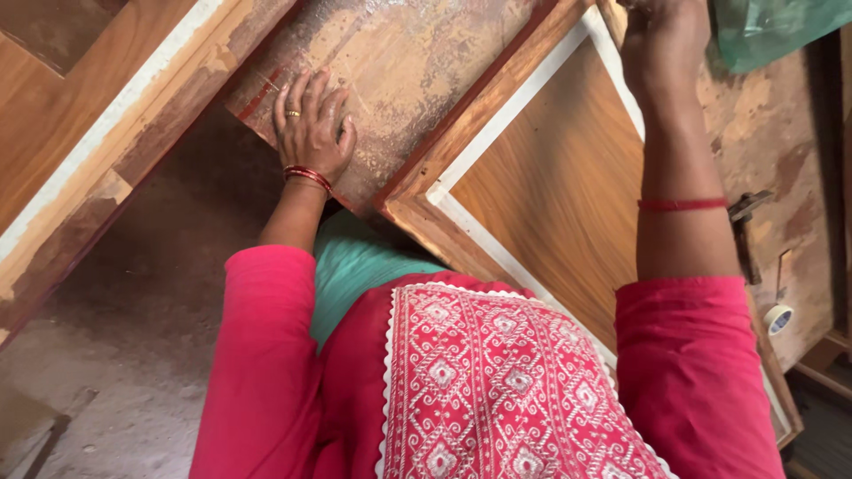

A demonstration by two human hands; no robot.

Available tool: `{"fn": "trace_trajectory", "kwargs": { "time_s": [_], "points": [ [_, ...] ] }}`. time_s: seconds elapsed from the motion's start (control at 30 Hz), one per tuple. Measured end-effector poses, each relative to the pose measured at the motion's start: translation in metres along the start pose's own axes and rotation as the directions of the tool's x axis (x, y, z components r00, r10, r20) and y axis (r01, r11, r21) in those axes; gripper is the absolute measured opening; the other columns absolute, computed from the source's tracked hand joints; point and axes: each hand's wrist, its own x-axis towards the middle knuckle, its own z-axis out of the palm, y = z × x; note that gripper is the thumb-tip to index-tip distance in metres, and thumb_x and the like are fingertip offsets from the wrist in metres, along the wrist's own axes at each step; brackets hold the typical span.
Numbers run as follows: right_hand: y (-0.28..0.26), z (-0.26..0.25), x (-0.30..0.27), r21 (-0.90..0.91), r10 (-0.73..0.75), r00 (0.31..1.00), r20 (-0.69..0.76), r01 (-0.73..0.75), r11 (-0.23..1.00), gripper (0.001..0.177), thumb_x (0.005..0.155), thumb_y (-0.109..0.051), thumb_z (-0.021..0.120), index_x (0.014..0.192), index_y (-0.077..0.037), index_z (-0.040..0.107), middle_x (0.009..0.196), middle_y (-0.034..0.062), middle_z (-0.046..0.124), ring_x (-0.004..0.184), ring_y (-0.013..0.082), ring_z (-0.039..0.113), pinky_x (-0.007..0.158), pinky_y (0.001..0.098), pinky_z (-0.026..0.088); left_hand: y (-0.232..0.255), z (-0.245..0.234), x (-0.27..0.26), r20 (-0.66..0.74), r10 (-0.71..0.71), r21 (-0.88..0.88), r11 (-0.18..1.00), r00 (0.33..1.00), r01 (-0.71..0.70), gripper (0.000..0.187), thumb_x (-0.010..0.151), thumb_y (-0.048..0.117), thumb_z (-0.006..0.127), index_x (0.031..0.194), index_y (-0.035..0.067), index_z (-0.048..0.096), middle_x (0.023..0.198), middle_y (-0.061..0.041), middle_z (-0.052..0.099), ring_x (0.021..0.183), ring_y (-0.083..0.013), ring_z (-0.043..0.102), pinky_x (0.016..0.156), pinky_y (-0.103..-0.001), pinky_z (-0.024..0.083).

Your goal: The person scoops a brown paste from a bucket using a small rectangular tool and applies it to the edges and corners of a wooden door frame. The person then smooths the paste along the frame's surface.

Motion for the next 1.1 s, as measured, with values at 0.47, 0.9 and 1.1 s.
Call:
{"fn": "trace_trajectory", "kwargs": {
  "time_s": [0.47, 0.9, 1.1],
  "points": [
    [0.072, 0.010, 0.007, -0.107, 0.122, 0.975, 0.188, -0.104, 0.989, 0.014, 0.091, 0.009, 0.062, 0.095, 0.000, 0.072, 0.087, 0.0192, 0.068, 0.074, 0.0343, 0.068, 0.065, 0.0432, 0.051, -0.001, 0.001, -0.001, 0.012, 0.002, 0.002, 1.000, 1.000, -0.002, 0.035, 0.098, 0.027, 0.071, 0.130, 0.014, 0.071, 0.159, -0.010, 0.050, 0.152, -0.0309, 0.035, 0.125, -0.053, 0.022],
    [0.036, -0.011, 0.014, 0.360, 0.237, 0.906, 0.350, -0.364, 0.859, 0.037, 0.100, 0.010, 0.055, 0.122, -0.008, 0.078, 0.110, 0.0084, 0.080, 0.096, 0.0128, 0.074, 0.086, 0.0253, 0.060, 0.000, -0.002, 0.001, -0.007, 0.007, -0.013, 1.000, 1.000, -0.007, 0.035, 0.097, 0.024, 0.072, 0.129, 0.014, 0.071, 0.158, -0.010, 0.050, 0.152, -0.0312, 0.037, 0.126, -0.053, 0.024],
    [0.036, -0.001, 0.011, 0.130, 0.079, 0.993, 0.088, -0.090, 0.987, 0.042, 0.090, 0.016, 0.056, 0.118, -0.006, 0.079, 0.110, 0.0106, 0.078, 0.098, 0.0284, 0.070, 0.088, 0.0379, 0.055, 0.000, -0.001, 0.000, -0.004, 0.009, -0.001, 1.000, 1.000, -0.009, 0.034, 0.097, 0.025, 0.072, 0.129, 0.014, 0.071, 0.159, -0.009, 0.051, 0.153, -0.0305, 0.036, 0.126, -0.053, 0.024]
  ]
}}
